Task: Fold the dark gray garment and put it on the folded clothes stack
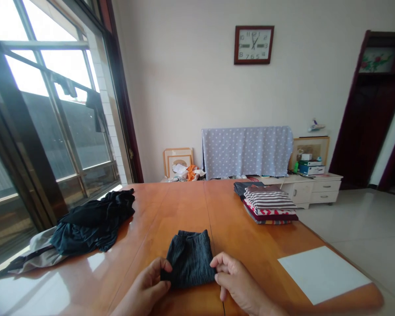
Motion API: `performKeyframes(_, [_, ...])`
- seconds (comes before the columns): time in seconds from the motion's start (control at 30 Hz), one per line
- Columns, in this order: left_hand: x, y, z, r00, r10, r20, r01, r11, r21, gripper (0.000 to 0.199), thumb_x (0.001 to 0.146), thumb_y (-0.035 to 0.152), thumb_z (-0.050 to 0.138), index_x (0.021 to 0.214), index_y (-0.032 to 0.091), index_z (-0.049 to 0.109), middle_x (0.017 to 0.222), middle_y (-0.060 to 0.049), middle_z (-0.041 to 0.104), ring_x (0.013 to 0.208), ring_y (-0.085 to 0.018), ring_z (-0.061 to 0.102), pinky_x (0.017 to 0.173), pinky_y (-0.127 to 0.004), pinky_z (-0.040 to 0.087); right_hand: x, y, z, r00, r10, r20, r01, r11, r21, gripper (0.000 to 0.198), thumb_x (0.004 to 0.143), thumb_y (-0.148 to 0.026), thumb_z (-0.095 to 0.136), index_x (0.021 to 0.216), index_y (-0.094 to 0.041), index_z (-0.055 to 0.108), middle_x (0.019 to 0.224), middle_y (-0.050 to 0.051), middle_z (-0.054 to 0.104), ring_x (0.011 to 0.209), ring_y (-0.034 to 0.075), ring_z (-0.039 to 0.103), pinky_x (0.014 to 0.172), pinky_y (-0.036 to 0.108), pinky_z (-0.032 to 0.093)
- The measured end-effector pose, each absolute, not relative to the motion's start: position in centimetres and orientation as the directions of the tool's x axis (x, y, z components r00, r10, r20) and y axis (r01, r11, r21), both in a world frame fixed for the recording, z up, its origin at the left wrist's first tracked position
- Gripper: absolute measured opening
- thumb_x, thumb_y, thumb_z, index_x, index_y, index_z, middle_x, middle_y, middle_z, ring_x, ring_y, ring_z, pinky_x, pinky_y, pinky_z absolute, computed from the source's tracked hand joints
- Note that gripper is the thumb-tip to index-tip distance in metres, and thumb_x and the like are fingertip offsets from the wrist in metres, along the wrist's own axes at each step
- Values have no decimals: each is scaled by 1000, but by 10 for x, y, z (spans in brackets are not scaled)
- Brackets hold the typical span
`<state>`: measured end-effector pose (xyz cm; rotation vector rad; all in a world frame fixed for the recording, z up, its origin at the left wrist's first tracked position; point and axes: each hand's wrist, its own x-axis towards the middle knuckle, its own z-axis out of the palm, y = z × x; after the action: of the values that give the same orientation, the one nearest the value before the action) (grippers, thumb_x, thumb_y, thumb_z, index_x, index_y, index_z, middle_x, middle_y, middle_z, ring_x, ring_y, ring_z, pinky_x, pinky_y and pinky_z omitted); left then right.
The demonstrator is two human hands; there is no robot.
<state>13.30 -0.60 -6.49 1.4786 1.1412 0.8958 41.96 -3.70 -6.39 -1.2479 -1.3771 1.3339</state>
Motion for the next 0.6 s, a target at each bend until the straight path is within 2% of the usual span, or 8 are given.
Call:
performKeyframes(0.1, [137, -4, -59, 295, 955, -22, 82, -3, 997, 50, 75, 31, 69, 121, 23, 53, 82, 2, 62, 74, -14, 58, 69, -24, 41, 424, -34, -59, -90, 986, -141, 143, -128, -982, 29, 83, -36, 57, 110, -23, 59, 80, -5, 62, 50, 8, 52, 61, 26, 40])
performKeyframes(0.17, [143, 5, -54, 249, 966, -71, 60, 58, 997, 69, 73, 38, 74, 133, 21, 46, 78, 2, 61, 72, -16, 60, 68, -25, 42, 423, -26, -54, -27, 987, -158, 162, -152, -975, 37, 83, -43, 60, 114, -23, 59, 82, -3, 65, 55, 10, 56, 65, 27, 43])
performKeyframes(0.23, [149, 16, -52, 159, 980, -120, 81, 108, 991, 84, 68, 45, 79, 139, 18, 41, 72, 3, 59, 69, -17, 61, 65, -26, 43, 420, -15, -50, 24, 989, -146, 149, -148, -978, 43, 81, -47, 64, 115, -21, 59, 85, 0, 68, 66, 15, 62, 71, 29, 46])
performKeyframes(0.33, [159, 32, -54, 27, 989, -148, 93, 145, 985, 97, 64, 50, 83, 142, 17, 36, 77, 0, 62, 72, -21, 66, 64, -28, 47, 412, 1, -47, 85, 990, -111, 66, -117, -991, 50, 75, -46, 72, 114, -19, 59, 93, 5, 71, 87, 22, 67, 80, 32, 48])
performKeyframes(0.4, [165, 39, -55, -27, 985, -168, 88, 170, 982, 98, 63, 48, 85, 141, 16, 36, 82, -3, 65, 76, -24, 69, 65, -30, 50, 404, 9, -49, 105, 989, -104, -4, -104, -995, 52, 70, -42, 76, 114, -19, 58, 96, 7, 72, 93, 24, 67, 82, 33, 49])
performKeyframes(0.5, [170, 44, -57, -20, 981, -193, 39, 193, 980, 88, 61, 40, 87, 133, 15, 42, 88, -7, 69, 80, -26, 72, 69, -33, 54, 393, 16, -53, 47, 992, -113, -77, -109, -991, 50, 64, -32, 75, 110, -18, 58, 92, 6, 72, 91, 24, 68, 79, 32, 49])
performKeyframes(0.6, [171, 40, -56, 21, 981, -192, -24, 193, 981, 67, 63, 40, 86, 116, 16, 54, 90, -9, 73, 83, -27, 73, 72, -35, 55, 388, 15, -55, -3, 996, -93, -45, -93, -995, 30, 64, -25, 67, 93, -18, 62, 80, 2, 70, 79, 21, 65, 72, 29, 47])
